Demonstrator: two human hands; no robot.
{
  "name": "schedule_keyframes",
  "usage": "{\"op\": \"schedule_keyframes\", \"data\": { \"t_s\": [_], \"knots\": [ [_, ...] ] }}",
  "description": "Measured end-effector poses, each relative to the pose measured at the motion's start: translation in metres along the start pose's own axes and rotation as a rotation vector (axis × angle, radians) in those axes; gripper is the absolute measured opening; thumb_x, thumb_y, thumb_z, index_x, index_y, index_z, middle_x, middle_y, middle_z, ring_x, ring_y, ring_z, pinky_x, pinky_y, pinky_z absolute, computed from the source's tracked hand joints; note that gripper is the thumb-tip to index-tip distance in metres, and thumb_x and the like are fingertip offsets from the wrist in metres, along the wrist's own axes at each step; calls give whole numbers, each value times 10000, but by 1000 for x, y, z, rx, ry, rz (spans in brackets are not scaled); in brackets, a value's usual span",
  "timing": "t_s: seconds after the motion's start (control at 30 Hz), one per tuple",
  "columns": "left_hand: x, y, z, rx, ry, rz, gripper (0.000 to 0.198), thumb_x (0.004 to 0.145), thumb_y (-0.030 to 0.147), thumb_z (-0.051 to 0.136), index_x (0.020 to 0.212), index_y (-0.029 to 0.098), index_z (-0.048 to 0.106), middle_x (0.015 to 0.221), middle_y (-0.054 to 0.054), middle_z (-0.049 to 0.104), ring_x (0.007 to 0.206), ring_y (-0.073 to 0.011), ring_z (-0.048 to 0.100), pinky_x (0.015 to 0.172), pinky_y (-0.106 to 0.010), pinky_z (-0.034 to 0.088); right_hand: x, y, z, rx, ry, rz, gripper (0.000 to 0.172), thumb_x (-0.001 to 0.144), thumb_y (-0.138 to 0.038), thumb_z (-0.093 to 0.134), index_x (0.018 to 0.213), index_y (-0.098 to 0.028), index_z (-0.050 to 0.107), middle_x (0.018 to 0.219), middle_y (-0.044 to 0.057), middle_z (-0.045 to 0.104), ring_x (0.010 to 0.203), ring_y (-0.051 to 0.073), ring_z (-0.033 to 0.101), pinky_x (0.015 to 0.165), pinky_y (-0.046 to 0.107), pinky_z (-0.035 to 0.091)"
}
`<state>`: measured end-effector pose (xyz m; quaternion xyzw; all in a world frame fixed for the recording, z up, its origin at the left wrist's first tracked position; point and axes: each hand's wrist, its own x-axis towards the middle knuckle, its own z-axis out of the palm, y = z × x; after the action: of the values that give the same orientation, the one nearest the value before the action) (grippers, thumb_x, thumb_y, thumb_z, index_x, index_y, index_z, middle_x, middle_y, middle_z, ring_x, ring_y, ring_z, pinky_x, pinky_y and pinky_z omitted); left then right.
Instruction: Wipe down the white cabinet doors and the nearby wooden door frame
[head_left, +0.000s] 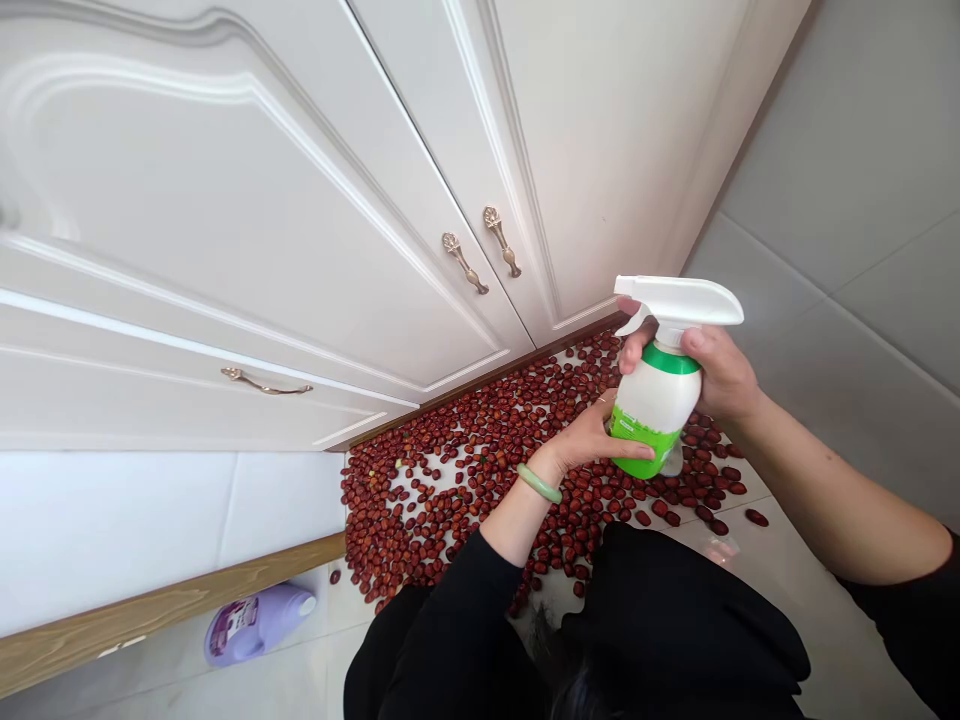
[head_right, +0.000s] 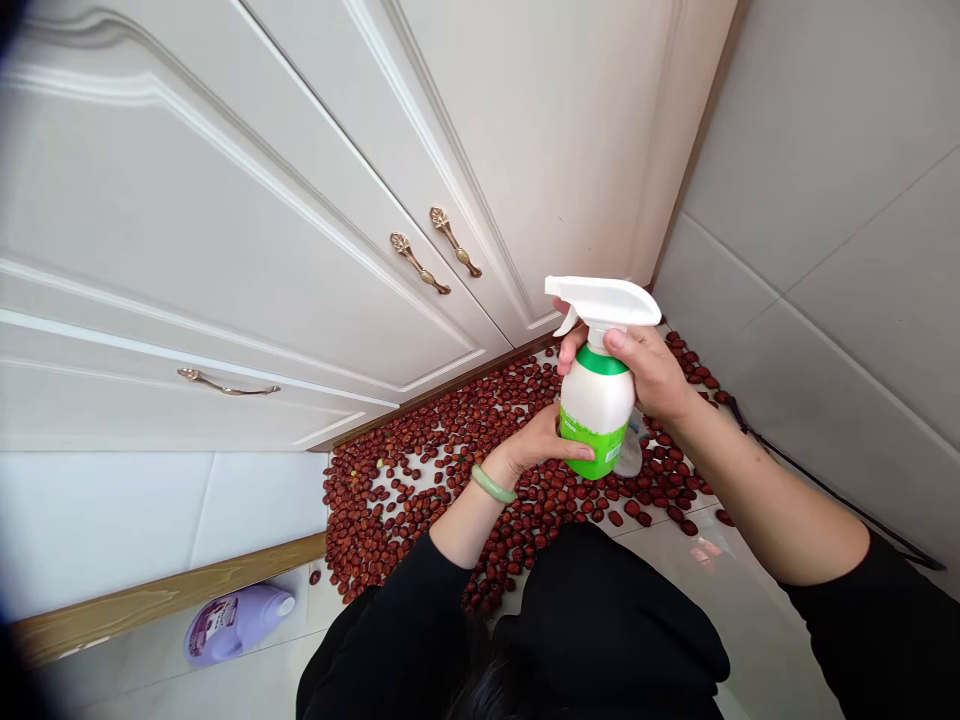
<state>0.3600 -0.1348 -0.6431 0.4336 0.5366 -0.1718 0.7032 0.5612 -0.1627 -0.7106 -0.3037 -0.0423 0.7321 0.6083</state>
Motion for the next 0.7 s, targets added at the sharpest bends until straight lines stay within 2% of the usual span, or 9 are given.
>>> {"op": "schedule_keyframes", "data": {
  "t_s": [0.13, 0.23, 0.4, 0.57, 0.7],
  "knots": [
    [-6, 3, 21, 180, 331, 88, 818, 649, 641, 1106, 1294, 228, 821, 1443, -136, 733, 1550, -428, 556, 1349, -620, 481, 2, -2, 3, -77, 80, 40, 643, 882, -759, 900, 1263, -243, 856, 1125, 126, 876, 1011, 337, 845, 786, 457, 740],
    [-6, 4, 30, 272, 456, 96, 694, 668, 627, 1098, 1156, 215, 824, 1395, -166, 719, 1600, -450, 504, 1348, -617, 493, 3, -3, 6, -169, 163, 30, 627, 922, -768, 856, 1270, -246, 866, 1152, 131, 886, 1062, 353, 855, 805, 462, 752],
    [-4, -1, 34, 424, 654, 115, 715, 618, 638, 1115, 1094, 212, 794, 1505, -198, 619, 1592, -466, 537, 1315, -621, 543, 2, -1, 14, -308, 238, -34, 614, 983, -790, 772, 1303, -273, 863, 1180, 118, 889, 1123, 367, 858, 893, 511, 764],
    [-4, -5, 37, 505, 709, 81, 726, 624, 619, 1112, 1130, 218, 779, 1563, -194, 588, 1518, -454, 610, 1299, -635, 560, -1, 10, 16, -388, 310, -101, 580, 1026, -800, 719, 1211, -274, 880, 1161, 119, 888, 1120, 360, 859, 941, 521, 755],
    [-6, -7, 32, 509, 646, 71, 765, 628, 642, 1102, 1176, 211, 788, 1564, -197, 592, 1489, -448, 640, 1303, -633, 561, -3, 18, 4, -378, 347, -56, 619, 990, -851, 735, 1133, -268, 884, 1128, 123, 887, 1075, 368, 866, 885, 516, 758]
  ]
}}
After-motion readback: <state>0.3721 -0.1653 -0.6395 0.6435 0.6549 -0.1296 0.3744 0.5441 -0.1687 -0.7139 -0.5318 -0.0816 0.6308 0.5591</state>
